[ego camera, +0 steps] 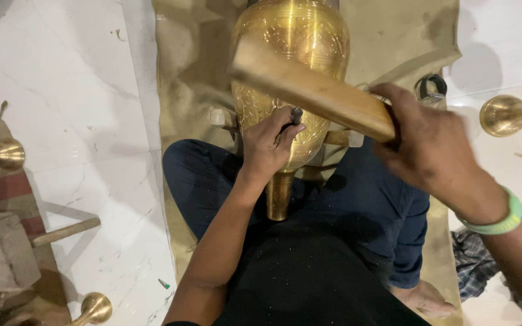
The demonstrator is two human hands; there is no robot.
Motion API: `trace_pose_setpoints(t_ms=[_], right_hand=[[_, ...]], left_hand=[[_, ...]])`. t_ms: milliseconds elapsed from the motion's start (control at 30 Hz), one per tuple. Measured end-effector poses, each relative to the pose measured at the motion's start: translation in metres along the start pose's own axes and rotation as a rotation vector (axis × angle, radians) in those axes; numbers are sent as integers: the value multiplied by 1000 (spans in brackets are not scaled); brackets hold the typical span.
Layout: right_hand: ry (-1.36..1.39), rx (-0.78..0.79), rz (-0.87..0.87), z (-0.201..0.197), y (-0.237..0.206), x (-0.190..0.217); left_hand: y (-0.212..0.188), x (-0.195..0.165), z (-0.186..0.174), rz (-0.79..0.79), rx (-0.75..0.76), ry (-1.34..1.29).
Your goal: The person sits cross-legged on the floor with a large brass vase held between their legs. They hold a small chisel against the vase's engraved surface and repeatedly strike it with a wooden mallet, repositioning the chisel to work across the decorative pattern.
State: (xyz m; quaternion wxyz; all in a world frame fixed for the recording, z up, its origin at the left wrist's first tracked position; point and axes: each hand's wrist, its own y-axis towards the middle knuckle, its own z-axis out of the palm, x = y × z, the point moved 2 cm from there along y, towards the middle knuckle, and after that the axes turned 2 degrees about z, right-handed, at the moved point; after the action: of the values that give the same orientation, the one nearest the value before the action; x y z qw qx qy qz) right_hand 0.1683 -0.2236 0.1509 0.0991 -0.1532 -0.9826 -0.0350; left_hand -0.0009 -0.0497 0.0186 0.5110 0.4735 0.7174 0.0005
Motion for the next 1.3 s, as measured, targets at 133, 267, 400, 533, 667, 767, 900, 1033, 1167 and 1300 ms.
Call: trace_pose_setpoints(t_ms=[133, 267, 400, 533, 667, 767, 900, 1033, 1167, 1300], right_hand=[[-96, 52, 23, -7, 2, 15], [351, -210, -83, -12, 0, 20], [-40, 156, 115, 6, -4, 8], [300, -131, 14, 10, -10, 4], [155, -74, 43, 9, -10, 9], [646, -223, 200, 3, -6, 14], [24, 40, 113, -1, -2, 20], [93, 27, 131, -2, -8, 18], [386, -137, 60, 2, -17, 19], [-8, 31, 167, 10, -37, 14]], left_hand=[[1, -3, -4, 75, -29, -87], [2, -2, -4, 50, -9, -133], [3, -1, -5, 76, 53, -67], [2, -4, -10, 82, 20, -79], [4, -5, -11, 120, 27, -44], [4, -3, -9, 114, 27, -141], [4, 0, -7, 109, 56, -62], [3, 2, -8, 98, 83, -54], [2, 6, -8, 124, 86, -107], [-2, 9, -6, 140, 83, -15]])
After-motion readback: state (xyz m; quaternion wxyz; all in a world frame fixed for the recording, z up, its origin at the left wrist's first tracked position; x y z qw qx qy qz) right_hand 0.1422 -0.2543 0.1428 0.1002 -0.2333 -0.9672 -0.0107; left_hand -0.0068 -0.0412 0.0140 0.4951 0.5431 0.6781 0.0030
